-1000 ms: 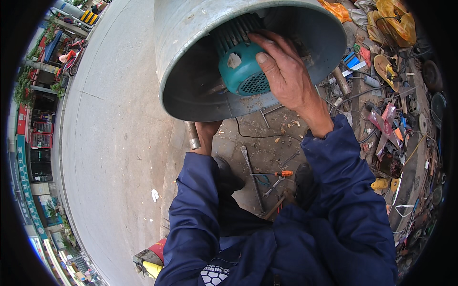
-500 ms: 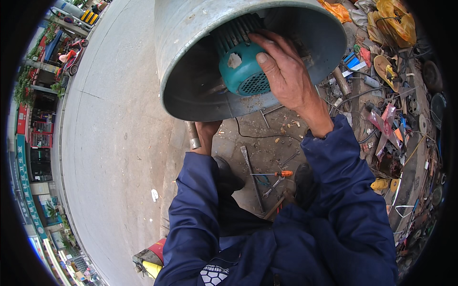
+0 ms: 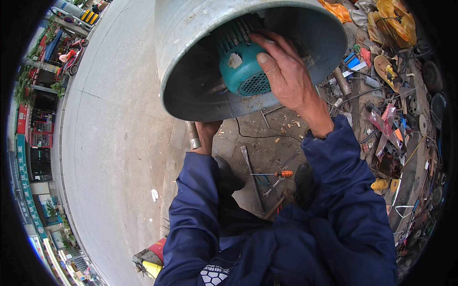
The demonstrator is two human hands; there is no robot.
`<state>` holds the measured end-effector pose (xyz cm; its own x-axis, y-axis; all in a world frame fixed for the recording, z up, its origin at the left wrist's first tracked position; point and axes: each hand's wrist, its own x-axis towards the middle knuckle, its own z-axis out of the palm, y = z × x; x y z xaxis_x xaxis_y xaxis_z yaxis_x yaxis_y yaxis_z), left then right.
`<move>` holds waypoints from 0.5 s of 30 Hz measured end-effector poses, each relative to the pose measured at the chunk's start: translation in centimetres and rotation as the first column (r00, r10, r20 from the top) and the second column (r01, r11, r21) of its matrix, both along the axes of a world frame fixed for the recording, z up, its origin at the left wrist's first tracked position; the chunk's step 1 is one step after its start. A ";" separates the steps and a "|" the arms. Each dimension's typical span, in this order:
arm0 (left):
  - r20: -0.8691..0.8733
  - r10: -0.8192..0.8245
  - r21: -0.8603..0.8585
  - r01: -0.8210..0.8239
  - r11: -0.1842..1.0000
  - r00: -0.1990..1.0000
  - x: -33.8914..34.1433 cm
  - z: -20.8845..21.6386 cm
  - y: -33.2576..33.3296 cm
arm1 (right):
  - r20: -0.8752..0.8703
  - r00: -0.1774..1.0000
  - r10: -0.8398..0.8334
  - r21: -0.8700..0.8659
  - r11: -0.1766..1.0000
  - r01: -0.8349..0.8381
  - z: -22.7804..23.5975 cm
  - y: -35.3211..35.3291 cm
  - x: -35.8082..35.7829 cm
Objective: The person installs a teal electric motor into a large metal cylindrical housing, then attaches a red metal fan blade to the motor shaft. They use a wrench to tighten the blade and reposition the motor within the housing.
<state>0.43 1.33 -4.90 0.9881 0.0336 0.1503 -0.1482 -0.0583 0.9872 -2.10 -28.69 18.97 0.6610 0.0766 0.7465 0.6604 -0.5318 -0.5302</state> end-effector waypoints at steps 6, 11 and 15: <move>-0.083 0.002 -0.247 -0.022 0.969 0.997 -0.1 0.7 -0.7 | -0.003 1.000 0.008 0.003 1.000 -0.008 0.1 0.0 0.0; -0.333 -0.289 -0.792 -0.100 0.602 0.897 -0.1 1.6 0.6 | -0.002 1.000 0.007 0.009 1.000 -0.007 0.1 0.0 0.0; 0.080 0.022 0.026 -0.024 0.999 0.997 0.3 -0.5 -0.1 | 0.001 1.000 0.001 0.004 1.000 -0.001 0.1 0.0 0.0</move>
